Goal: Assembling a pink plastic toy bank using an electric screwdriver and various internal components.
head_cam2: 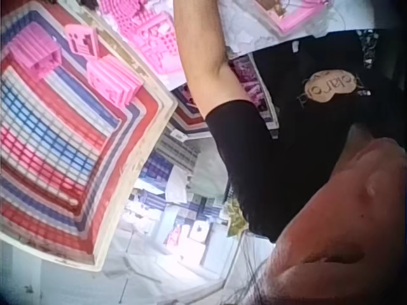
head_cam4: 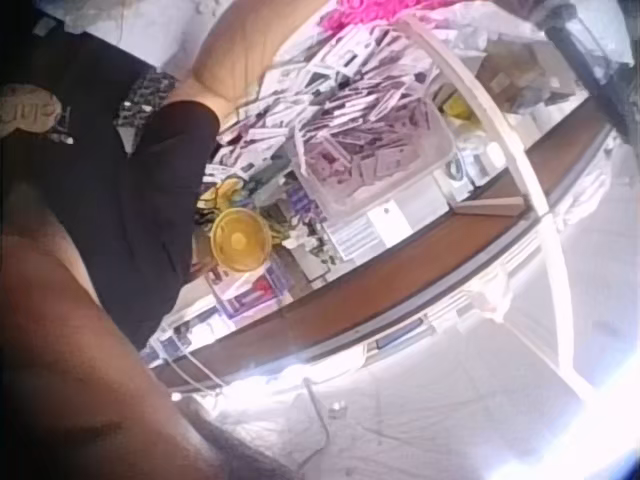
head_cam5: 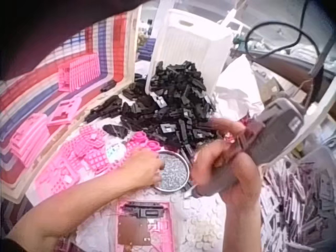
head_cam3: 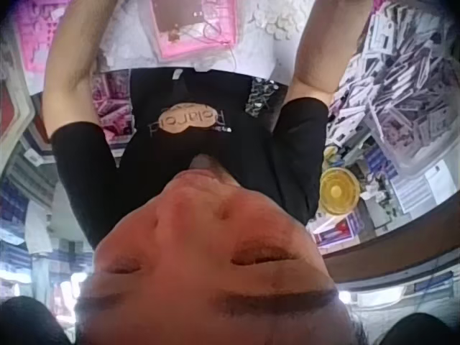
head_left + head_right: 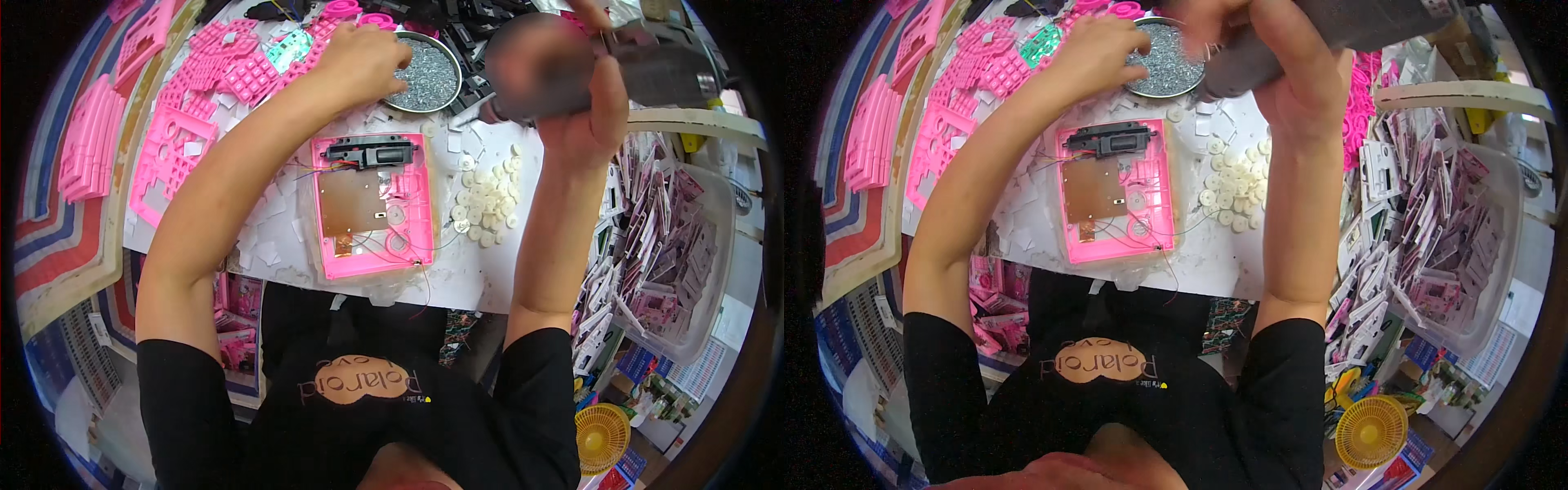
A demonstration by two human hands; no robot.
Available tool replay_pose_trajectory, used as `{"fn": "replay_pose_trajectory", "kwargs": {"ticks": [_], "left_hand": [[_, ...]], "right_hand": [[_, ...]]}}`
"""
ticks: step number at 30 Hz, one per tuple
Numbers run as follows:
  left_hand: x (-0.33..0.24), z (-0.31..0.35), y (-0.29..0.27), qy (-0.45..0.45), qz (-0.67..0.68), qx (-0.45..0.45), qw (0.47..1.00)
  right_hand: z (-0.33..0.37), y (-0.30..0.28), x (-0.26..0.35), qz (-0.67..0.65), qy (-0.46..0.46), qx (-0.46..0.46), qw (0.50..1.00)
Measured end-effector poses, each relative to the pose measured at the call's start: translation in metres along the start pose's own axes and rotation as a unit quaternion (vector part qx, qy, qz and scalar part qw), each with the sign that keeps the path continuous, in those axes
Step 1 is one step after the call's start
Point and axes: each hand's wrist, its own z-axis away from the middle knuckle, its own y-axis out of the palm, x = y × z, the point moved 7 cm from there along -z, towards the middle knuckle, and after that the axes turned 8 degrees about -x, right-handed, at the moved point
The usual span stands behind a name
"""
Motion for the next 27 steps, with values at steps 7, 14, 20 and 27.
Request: {"fn": "replay_pose_trajectory", "kwargs": {"ticks": [7,14,20,27], "left_hand": [[0.0,-0.017,0.043,0.012,-0.099,0.065,0.993],[0.016,-0.021,0.045,0.005,-0.146,0.068,0.987],[-0.012,-0.003,-0.009,0.008,-0.042,-0.051,0.998],[-0.08,0.093,-0.057,0.0,0.195,-0.065,0.979]], "right_hand": [[0.037,-0.007,-0.012,0.164,0.078,-0.357,0.916],[0.035,0.009,-0.019,0.094,0.059,-0.349,0.931],[0.038,0.033,-0.017,0.031,0.048,-0.366,0.929],[0.047,0.08,0.004,-0.139,-0.038,-0.331,0.933]]}}
